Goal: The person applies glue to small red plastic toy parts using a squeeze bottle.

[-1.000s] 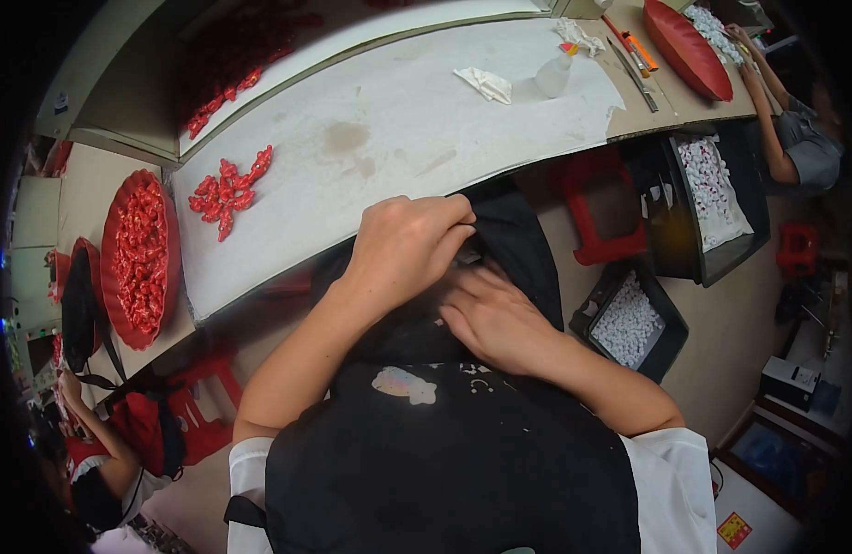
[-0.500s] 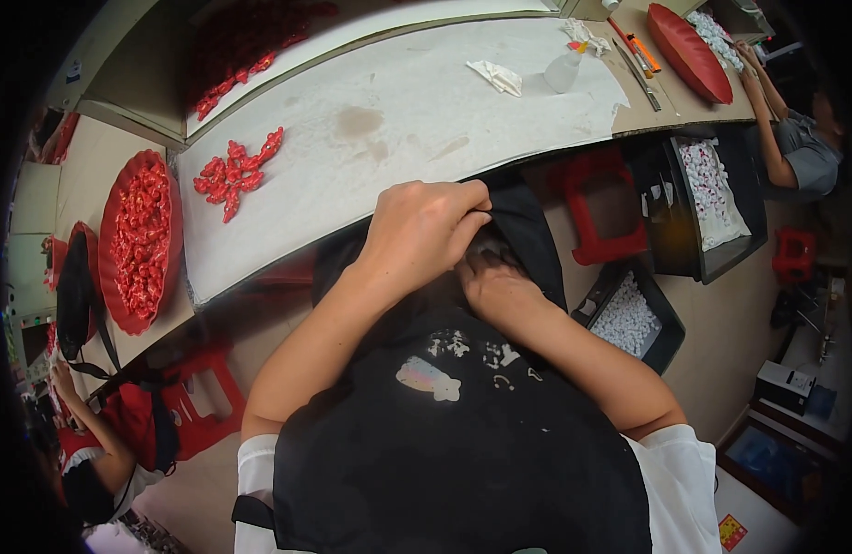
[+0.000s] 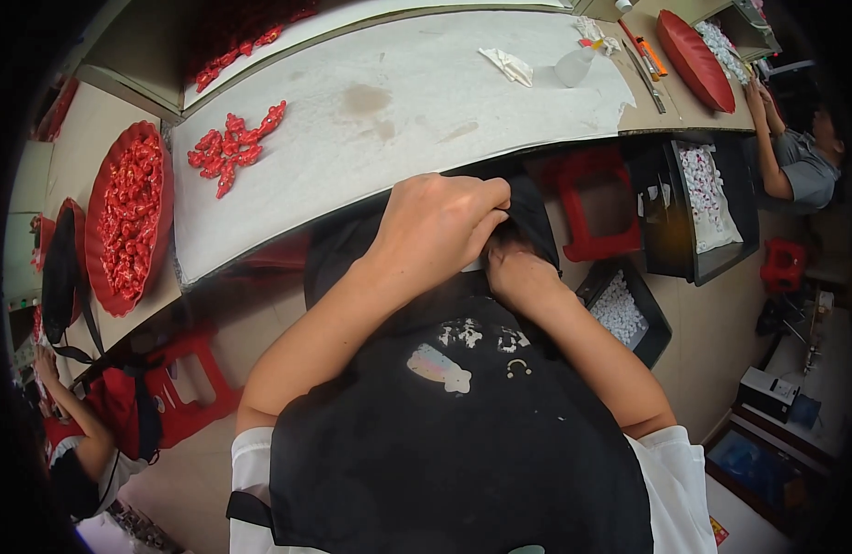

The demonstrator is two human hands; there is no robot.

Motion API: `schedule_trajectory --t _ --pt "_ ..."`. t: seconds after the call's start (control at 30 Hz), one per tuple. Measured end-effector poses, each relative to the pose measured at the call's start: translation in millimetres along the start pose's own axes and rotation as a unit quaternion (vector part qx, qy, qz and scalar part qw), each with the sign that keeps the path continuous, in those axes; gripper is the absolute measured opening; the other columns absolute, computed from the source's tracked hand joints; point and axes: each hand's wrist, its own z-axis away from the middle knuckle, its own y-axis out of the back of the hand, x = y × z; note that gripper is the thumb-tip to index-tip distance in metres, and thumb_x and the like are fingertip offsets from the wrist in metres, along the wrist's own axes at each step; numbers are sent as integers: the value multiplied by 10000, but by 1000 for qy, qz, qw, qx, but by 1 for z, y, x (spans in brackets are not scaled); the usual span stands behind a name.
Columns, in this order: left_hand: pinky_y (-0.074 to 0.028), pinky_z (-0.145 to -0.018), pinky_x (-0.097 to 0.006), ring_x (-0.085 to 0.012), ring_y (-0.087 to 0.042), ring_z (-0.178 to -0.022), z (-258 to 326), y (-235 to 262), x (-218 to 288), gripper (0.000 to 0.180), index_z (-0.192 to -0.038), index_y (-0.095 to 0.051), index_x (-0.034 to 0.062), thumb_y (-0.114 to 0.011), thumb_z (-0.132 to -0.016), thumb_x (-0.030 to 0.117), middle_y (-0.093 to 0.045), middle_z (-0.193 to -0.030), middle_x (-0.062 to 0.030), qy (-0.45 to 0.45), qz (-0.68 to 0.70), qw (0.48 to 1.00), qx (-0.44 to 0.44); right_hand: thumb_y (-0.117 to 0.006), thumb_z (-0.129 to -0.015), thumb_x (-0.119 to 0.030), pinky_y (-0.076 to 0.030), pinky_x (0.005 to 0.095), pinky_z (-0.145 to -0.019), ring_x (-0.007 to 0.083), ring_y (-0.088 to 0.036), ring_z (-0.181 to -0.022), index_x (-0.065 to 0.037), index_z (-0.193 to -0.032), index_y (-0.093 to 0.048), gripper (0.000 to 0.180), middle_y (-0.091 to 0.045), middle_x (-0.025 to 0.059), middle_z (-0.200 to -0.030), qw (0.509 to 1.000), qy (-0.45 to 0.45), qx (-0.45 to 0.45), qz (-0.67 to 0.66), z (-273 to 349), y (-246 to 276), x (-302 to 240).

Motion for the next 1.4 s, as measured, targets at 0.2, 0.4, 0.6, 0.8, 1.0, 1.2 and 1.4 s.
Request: schedule_trajectory --t 0.2,0.4,0.6,0.8,1.0,1.2,1.4 --pt "-433 -494 -316 -245 -562 -563 0 -7 3 72 -713 -578 61 -610 -680 117 -593 -644 -70 -15 2 1000 12 -318 -828 -161 -439 420 -782 339 -548 -903 4 -952 -491 270 -533 238 -983 998 -9 53 21 -1 -9 8" --pt "-431 -487 -307 -245 -562 -555 3 -3 6 67 -712 -578 58 -613 -675 103 -590 -634 -74 7 3 1000 9 -387 -763 -77 -450 386 -753 331 -533 -899 40 -1050 -457 318 -543 209 -941 994 72 59 57 28 3 1" --pt "-425 -474 -299 -237 -560 -543 1 3 11 66 -705 -572 55 -615 -672 94 -584 -615 -71 6 7 1000 23 -450 -694 -20 -452 338 -777 279 -537 -921 39 -1011 -502 326 -553 170 -956 966 199 70 149 43 -1 5" --pt "-427 -480 -312 -238 -561 -550 -1 -3 9 71 -705 -570 57 -613 -675 105 -586 -625 -73 -3 -7 1000 9 -427 -735 -24 -466 347 -737 284 -563 -869 11 -943 -531 235 -579 166 -901 996 25 -47 67 31 23 -12" --pt "-433 -494 -325 -254 -566 -572 1 -6 12 75 -709 -563 57 -603 -684 115 -587 -638 -84 9 -11 1000 -3 -413 -785 -90 -455 332 -758 244 -547 -948 -34 -1030 -525 275 -567 141 -1014 969 1 -69 239 -38 -29 15" --pt "-449 -530 -334 -264 -578 -608 5 -6 7 63 -715 -566 72 -597 -685 117 -588 -654 -98 1 20 1000 25 -423 -795 -131 -405 296 -846 194 -474 -1075 -68 -1113 -509 335 -486 96 -1180 945 304 87 84 -67 -60 75" --pt "-435 -539 -369 -285 -566 -628 10 -8 -6 93 -734 -540 73 -582 -696 145 -579 -651 -92 46 59 997 21 -471 -771 -177 -476 293 -652 163 -579 -790 -78 -964 -586 246 -583 80 -945 857 197 32 476 -16 -5 -15"
